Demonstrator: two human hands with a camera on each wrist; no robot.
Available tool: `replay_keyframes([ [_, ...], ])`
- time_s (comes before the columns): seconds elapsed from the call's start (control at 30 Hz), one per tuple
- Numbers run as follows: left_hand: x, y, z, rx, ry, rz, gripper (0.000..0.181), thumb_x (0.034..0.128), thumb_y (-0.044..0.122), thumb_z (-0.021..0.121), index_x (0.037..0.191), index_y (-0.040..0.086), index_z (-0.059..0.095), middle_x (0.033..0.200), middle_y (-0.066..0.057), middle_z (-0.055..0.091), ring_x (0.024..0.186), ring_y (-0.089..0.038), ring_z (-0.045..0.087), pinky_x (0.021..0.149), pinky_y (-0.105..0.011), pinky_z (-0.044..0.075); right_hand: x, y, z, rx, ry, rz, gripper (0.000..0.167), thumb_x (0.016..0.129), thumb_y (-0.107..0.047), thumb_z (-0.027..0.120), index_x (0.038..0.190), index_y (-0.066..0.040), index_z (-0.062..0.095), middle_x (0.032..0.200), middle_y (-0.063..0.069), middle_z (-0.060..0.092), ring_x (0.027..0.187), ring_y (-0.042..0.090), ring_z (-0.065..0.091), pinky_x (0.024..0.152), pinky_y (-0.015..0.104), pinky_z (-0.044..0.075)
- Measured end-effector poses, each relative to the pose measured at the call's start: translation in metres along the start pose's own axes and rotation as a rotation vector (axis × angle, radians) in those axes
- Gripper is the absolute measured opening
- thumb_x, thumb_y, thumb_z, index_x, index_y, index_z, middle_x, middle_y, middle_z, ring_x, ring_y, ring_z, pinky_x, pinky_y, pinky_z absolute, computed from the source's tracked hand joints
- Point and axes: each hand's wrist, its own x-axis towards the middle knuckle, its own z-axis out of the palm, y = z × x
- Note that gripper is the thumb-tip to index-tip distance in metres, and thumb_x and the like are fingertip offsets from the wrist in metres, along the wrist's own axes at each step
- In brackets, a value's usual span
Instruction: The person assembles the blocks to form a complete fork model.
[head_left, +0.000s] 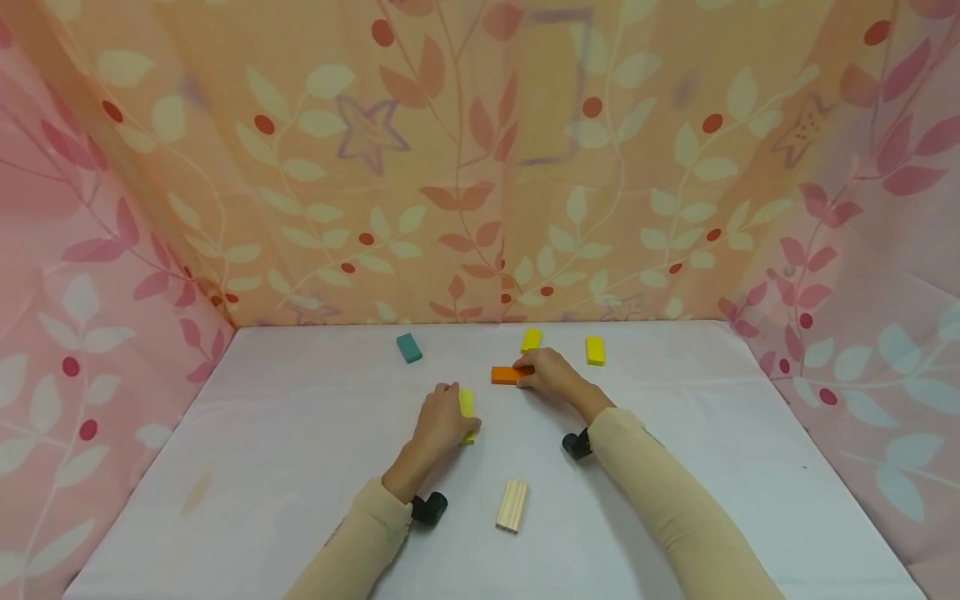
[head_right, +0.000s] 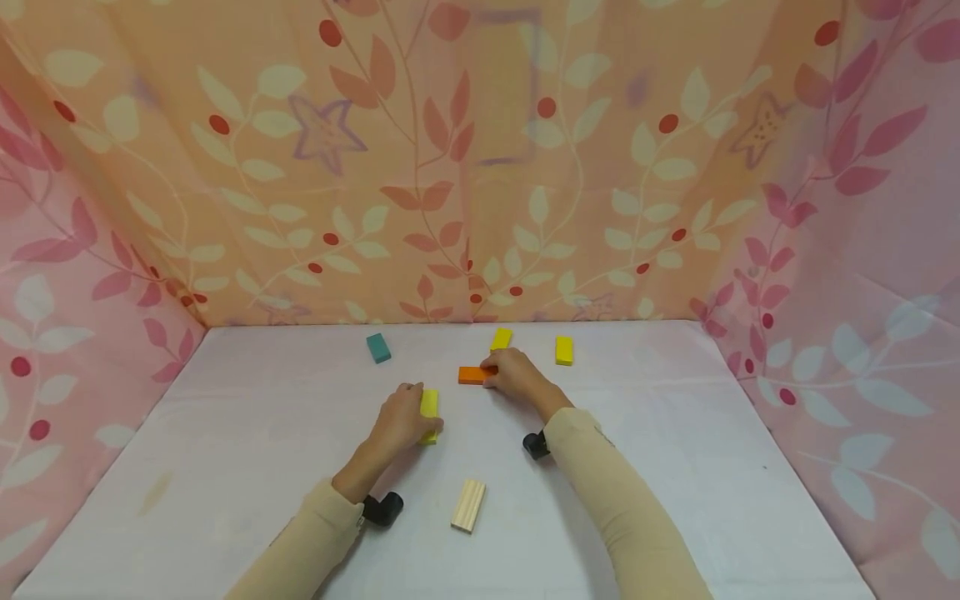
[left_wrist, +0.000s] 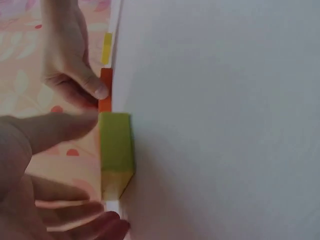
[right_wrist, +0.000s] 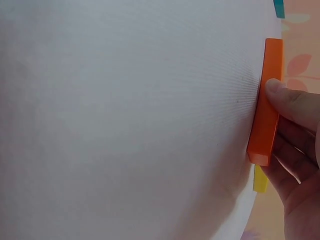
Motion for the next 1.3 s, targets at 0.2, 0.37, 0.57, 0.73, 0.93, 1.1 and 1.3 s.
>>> replay_keyframes([
  [0.2, 0.002, -0.009, -0.008, 0.044, -0.123, 0.081, 0.087, 0.0759, 0.034, 0.083, 0.146, 0.002, 0.042, 0.151, -0.016, 0.041, 0.134, -0.034, 0.042, 0.112, -0.049, 0.038, 0.004, -0.001, 0.001, 0.006, 0.004, -0.012, 0.035, 0.086, -0.017, 0.074, 0.119, -0.005, 0.070, 0.118, 0.011, 0.069, 0.112, 0.028, 0.060, 0.106, 0.044, 0.046],
  [0.37, 0.004, -0.016, -0.013, 0.050, -0.196, 0.136, 0.097, 0.0730, 0.032, 0.086, 0.150, 0.003, 0.035, 0.155, -0.015, 0.036, 0.139, -0.034, 0.037, 0.115, -0.050, 0.033, 0.005, 0.000, 0.001, -0.005, 0.005, -0.010, 0.034, 0.086, -0.017, 0.074, 0.118, -0.005, 0.070, 0.116, 0.010, 0.070, 0.111, 0.026, 0.060, 0.105, 0.043, 0.047],
  [0.57, 0.006, -0.020, -0.015, 0.051, -0.244, 0.175, 0.098, 0.0714, 0.028, 0.087, 0.151, 0.005, 0.034, 0.156, -0.013, 0.034, 0.141, -0.032, 0.037, 0.117, -0.049, 0.032, 0.003, -0.001, 0.000, 0.004, 0.000, -0.010, 0.034, 0.086, -0.017, 0.074, 0.118, -0.005, 0.070, 0.121, 0.012, 0.068, 0.115, 0.029, 0.059, 0.106, 0.044, 0.046],
  [0.73, 0.007, -0.020, -0.014, 0.056, -0.259, 0.189, 0.098, 0.0707, 0.028, 0.088, 0.150, 0.006, 0.035, 0.156, -0.011, 0.034, 0.140, -0.030, 0.038, 0.116, -0.048, 0.033, 0.001, -0.002, -0.001, 0.011, -0.003, -0.010, 0.034, 0.086, -0.016, 0.074, 0.118, -0.004, 0.070, 0.123, 0.013, 0.067, 0.117, 0.030, 0.058, 0.106, 0.044, 0.046],
  [0.93, 0.007, -0.019, -0.015, 0.081, -0.267, 0.221, 0.096, 0.0716, 0.028, 0.087, 0.150, 0.004, 0.036, 0.157, -0.011, 0.033, 0.141, -0.030, 0.037, 0.116, -0.047, 0.033, 0.001, -0.002, -0.003, 0.028, -0.015, 0.009, 0.035, 0.086, -0.016, 0.074, 0.119, -0.004, 0.069, 0.122, 0.012, 0.068, 0.115, 0.027, 0.059, 0.105, 0.043, 0.047],
  [1.1, 0.008, -0.019, -0.015, 0.092, -0.268, 0.252, 0.096, 0.0724, 0.028, 0.086, 0.150, 0.003, 0.035, 0.157, -0.011, 0.033, 0.142, -0.030, 0.036, 0.116, -0.047, 0.033, 0.000, -0.002, -0.004, 0.046, -0.026, 0.006, 0.035, 0.087, -0.015, 0.073, 0.119, -0.003, 0.069, 0.119, 0.012, 0.069, 0.109, 0.026, 0.060, 0.103, 0.043, 0.048],
  [1.3, 0.007, -0.020, -0.014, 0.089, -0.254, 0.278, 0.095, 0.0726, 0.027, 0.086, 0.149, 0.003, 0.036, 0.156, -0.012, 0.035, 0.140, -0.029, 0.039, 0.115, -0.046, 0.035, 0.001, 0.005, -0.003, 0.059, -0.013, -0.023, 0.034, 0.087, -0.015, 0.073, 0.118, -0.003, 0.069, 0.120, 0.012, 0.069, 0.114, 0.026, 0.061, 0.105, 0.043, 0.047],
])
